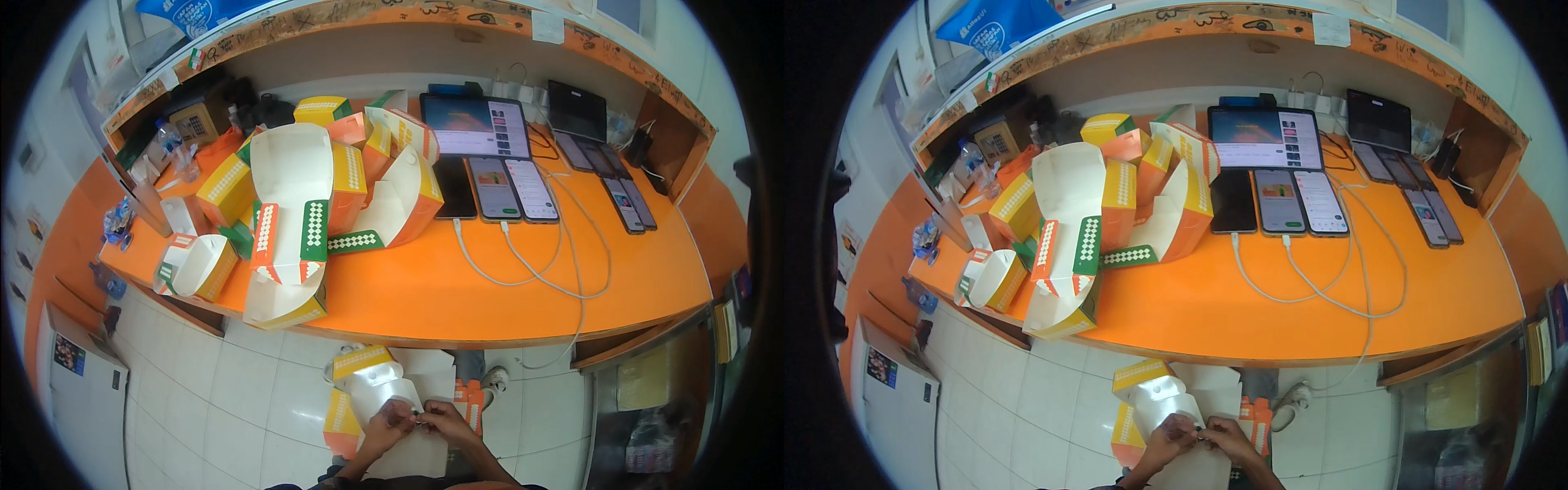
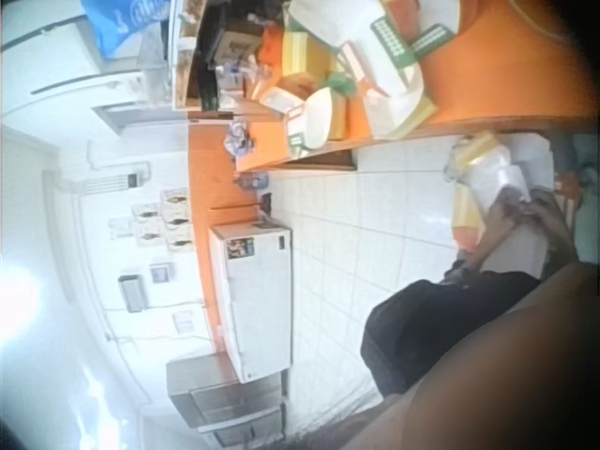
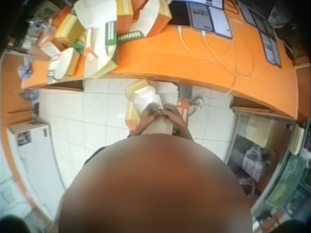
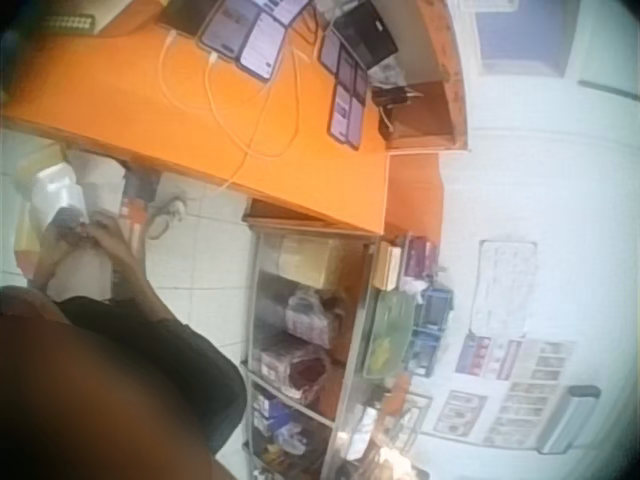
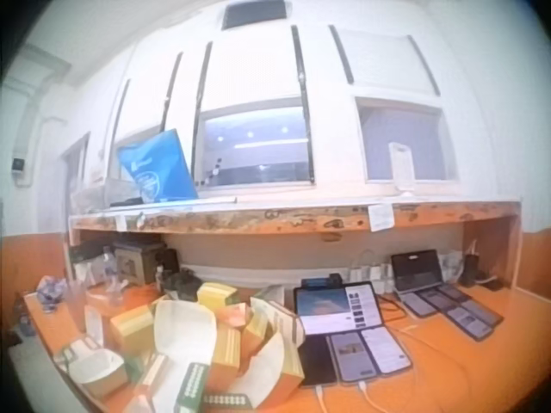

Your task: The person assembles flat-packed paper food containers by folding and interlocking the flaps. They handle multiple units one at a time, folding the sides and locking the tabs to form rectangular boxes, then placing the finished units on the counter.

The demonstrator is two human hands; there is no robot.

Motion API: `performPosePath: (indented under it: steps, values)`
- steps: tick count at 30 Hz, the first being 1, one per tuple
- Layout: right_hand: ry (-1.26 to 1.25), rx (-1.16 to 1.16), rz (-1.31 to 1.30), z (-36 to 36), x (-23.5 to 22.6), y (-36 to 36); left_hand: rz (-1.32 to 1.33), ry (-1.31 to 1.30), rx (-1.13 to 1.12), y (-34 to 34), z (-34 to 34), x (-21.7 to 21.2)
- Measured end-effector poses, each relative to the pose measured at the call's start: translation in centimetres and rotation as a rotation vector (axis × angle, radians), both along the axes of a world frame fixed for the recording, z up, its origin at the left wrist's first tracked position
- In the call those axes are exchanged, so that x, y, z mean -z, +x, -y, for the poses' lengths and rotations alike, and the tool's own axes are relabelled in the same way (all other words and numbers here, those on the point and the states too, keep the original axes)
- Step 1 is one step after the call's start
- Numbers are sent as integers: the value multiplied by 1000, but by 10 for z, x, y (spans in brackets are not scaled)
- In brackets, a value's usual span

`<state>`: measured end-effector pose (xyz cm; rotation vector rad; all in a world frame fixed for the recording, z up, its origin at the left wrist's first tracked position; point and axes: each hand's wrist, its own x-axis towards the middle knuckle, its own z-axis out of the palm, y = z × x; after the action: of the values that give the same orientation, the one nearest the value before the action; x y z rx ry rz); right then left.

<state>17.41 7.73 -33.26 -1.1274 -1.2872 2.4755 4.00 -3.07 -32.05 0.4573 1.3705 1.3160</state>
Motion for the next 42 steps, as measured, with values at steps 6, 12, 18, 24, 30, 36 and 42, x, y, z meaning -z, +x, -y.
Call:
performPosePath:
  steps: [6,12,18,24,30,36,42]
  values:
    - [-61,17,-13,1,-1,-3,-124,-75,84,-8,-3,-7]
    - [15,32,-46,4,1,-3,-116,-18,85,-8,-1,-4]
    - [-55,55,-81,4,7,-3,-261,-21,153,-17,-6,-7]
    - [-146,39,-135,-1,5,-2,-663,-208,377,-32,-7,-31]
    - [73,-75,-76,4,2,-4,-773,-202,413,-31,-7,-25]
    - [149,-70,-24,7,-2,-5,-138,-348,237,-20,-5,-23]
    - [215,-89,-31,3,-2,-9,4,-332,151,-20,-5,-22]
